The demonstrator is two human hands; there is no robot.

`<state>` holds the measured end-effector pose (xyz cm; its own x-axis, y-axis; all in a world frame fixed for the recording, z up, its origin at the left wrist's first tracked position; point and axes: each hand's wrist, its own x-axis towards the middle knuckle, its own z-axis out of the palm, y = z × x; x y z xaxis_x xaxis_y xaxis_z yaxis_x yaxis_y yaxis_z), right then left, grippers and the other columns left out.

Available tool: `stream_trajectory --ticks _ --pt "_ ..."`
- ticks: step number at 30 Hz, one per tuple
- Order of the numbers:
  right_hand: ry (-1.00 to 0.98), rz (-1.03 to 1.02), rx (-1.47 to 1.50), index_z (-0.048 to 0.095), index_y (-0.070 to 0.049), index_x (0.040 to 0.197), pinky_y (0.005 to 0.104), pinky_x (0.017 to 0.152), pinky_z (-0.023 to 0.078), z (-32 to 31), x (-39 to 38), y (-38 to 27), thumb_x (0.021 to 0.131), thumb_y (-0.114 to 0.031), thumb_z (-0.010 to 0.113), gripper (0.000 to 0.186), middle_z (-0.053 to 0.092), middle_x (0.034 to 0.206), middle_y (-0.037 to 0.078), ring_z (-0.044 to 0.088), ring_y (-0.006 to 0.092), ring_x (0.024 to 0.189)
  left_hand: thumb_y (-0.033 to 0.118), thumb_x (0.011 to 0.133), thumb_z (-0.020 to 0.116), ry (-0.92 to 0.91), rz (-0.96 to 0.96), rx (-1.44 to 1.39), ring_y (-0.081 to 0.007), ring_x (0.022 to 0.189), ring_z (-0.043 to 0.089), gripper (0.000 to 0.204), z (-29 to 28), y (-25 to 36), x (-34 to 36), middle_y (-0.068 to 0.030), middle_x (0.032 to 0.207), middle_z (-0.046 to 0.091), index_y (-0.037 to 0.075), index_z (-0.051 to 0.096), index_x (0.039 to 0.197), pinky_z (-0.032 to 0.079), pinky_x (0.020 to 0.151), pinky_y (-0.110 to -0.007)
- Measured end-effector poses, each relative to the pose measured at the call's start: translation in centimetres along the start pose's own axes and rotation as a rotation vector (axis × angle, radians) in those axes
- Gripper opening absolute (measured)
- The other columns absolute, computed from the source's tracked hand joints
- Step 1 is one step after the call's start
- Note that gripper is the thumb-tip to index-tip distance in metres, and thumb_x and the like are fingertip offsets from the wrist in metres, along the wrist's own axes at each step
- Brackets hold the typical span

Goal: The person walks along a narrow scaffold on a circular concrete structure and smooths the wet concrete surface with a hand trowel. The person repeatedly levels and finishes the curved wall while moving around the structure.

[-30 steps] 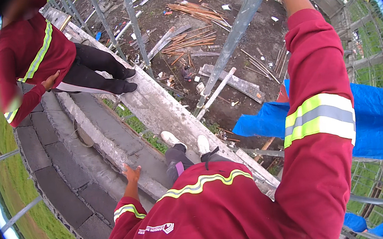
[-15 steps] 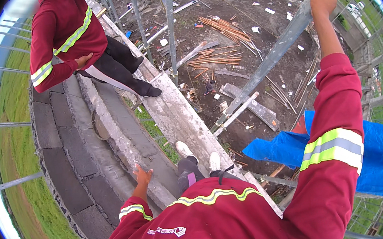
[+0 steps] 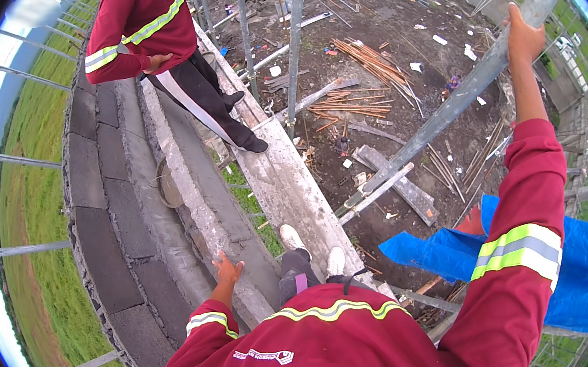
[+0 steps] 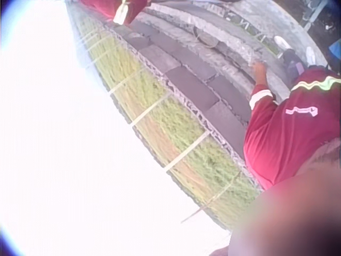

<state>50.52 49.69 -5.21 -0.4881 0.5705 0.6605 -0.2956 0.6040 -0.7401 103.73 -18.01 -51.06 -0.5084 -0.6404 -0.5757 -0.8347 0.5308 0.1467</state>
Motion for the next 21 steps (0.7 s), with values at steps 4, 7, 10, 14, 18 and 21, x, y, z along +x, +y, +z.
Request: stream_trajectory --ticks 4,7,10,14,18,21 --pt "-0.022 0.005 0.052 0.068 -0.005 0.078 0.0320 0.070 0.051 -0.3 -0.5 -0.7 0.077 -0.038 0.076 0.034 0.070 0.070 0.005 0.065 0.0161 0.067 0.037 0.082 0.077 -0.003 -0.001 0.001 -0.0561 0.133 0.037 0.113 -0.1 0.1 -0.1 -0.0411 0.154 0.000 0.014 -0.004 0.158 0.039 0.109 -0.050" --pt "-0.012 0.008 0.122 0.068 -0.003 0.078 0.0318 0.068 0.051 -0.2 -0.6 -0.7 0.075 -0.035 0.078 0.034 0.069 0.068 0.005 0.065 0.0161 0.065 0.037 0.082 0.077 0.006 0.005 0.022 -0.0561 0.132 0.040 0.113 0.2 -0.1 0.2 -0.0424 0.154 0.002 0.013 -0.003 0.157 0.039 0.109 -0.049" --pt "-0.029 0.021 0.228 0.068 -0.002 0.078 0.0309 0.065 0.051 0.1 -0.2 -0.2 0.075 -0.033 0.080 0.034 0.070 0.069 0.006 0.065 0.0155 0.063 0.037 0.082 0.077 0.019 0.022 0.050 -0.0568 0.129 0.043 0.112 0.6 -0.5 0.6 -0.0436 0.153 0.003 0.013 -0.002 0.157 0.040 0.109 -0.049" --pt "-0.039 0.037 0.263 0.070 -0.001 0.078 0.0295 0.064 0.052 0.4 0.8 0.8 0.074 -0.032 0.082 0.034 0.071 0.070 0.007 0.065 0.0148 0.061 0.044 0.081 0.078 -0.010 0.013 0.036 -0.0565 0.134 0.036 0.116 0.8 -1.0 1.1 -0.0399 0.155 0.003 0.018 -0.005 0.157 0.036 0.111 -0.050" --pt "-0.061 0.125 0.290 0.070 -0.001 0.073 0.0276 0.066 0.051 0.6 2.2 2.4 0.074 -0.034 0.082 0.035 0.072 0.071 0.005 0.065 0.0129 0.062 0.045 0.081 0.077 -0.019 0.025 0.026 -0.0560 0.134 0.037 0.115 0.5 -0.9 0.8 -0.0410 0.155 0.003 0.017 -0.005 0.157 0.037 0.111 -0.049" --pt "-0.100 0.098 0.219 0.066 0.009 0.078 0.0329 0.065 0.056 0.6 4.0 4.0 0.077 -0.020 0.082 0.033 0.071 0.079 0.015 0.070 0.0224 0.068 0.040 0.083 0.076 -0.004 0.037 0.048 -0.0563 0.131 0.041 0.113 0.1 -0.4 0.4 -0.0432 0.153 0.003 0.014 -0.005 0.157 0.039 0.109 -0.049"
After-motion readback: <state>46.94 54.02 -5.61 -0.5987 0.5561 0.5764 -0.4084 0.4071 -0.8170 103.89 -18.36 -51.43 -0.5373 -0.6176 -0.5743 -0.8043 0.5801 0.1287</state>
